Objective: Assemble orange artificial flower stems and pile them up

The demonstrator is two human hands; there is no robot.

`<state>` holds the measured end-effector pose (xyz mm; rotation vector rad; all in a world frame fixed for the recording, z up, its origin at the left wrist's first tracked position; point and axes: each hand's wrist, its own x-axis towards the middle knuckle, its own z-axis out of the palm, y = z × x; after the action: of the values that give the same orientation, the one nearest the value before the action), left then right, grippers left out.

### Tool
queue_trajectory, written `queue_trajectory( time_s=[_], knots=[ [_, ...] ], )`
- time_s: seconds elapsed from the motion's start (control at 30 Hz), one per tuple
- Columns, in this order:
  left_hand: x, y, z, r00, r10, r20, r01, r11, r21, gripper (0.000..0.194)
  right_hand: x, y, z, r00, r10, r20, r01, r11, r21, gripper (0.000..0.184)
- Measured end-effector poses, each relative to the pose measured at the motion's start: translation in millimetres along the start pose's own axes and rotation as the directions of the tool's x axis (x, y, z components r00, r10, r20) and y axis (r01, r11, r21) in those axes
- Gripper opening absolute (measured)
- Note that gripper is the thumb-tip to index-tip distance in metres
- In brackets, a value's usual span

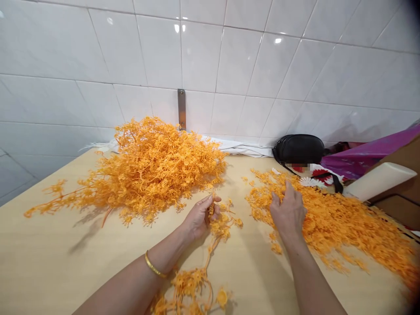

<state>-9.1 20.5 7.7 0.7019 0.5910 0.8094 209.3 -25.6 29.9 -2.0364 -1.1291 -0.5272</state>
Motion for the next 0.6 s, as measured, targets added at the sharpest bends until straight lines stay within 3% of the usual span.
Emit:
queue_trajectory(
  time_s=[0.1, 0.2, 0.27, 0.37, 0.5, 0.6],
  knots=[
    [3, 1, -0.6, 0.998, -0.059, -0.003, 0.059, 0.995, -0.082, 0.026, -6, -8, -2, 0.995, -0.098, 0.015, 0.096, 0.990, 0.102, 0.022],
    [5, 2, -1.6, 0.999, -0.050, 0.015, 0.051, 0.989, -0.142, 0.035, -22, -34, -4, 0.967, -0.208, 0.149, 0.134, 0.909, 0.395, 0.024],
    [5, 2, -0.8, 0.998, -0.049, 0.029, 0.053, 0.984, -0.172, 0.044, -36, -54, -5, 0.914, -0.286, 0.287, 0.090, 0.833, 0.546, 0.024],
    [2, 2, 2.8, 0.996, -0.060, 0.063, 0.071, 0.980, -0.186, 0.053, -55, -77, -3, 0.817, -0.371, 0.441, 0.035, 0.795, 0.605, 0.022],
    [-3, 3, 5.9, 0.989, -0.078, 0.127, 0.094, 0.988, -0.121, 0.058, -64, -80, 9, 0.799, -0.352, 0.488, 0.015, 0.822, 0.569, 0.019],
    [-5, 2, 5.2, 0.989, -0.088, 0.120, 0.092, 0.995, -0.035, 0.054, -60, -70, 18, 0.767, -0.315, 0.559, -0.175, 0.736, 0.654, 0.017]
  ],
)
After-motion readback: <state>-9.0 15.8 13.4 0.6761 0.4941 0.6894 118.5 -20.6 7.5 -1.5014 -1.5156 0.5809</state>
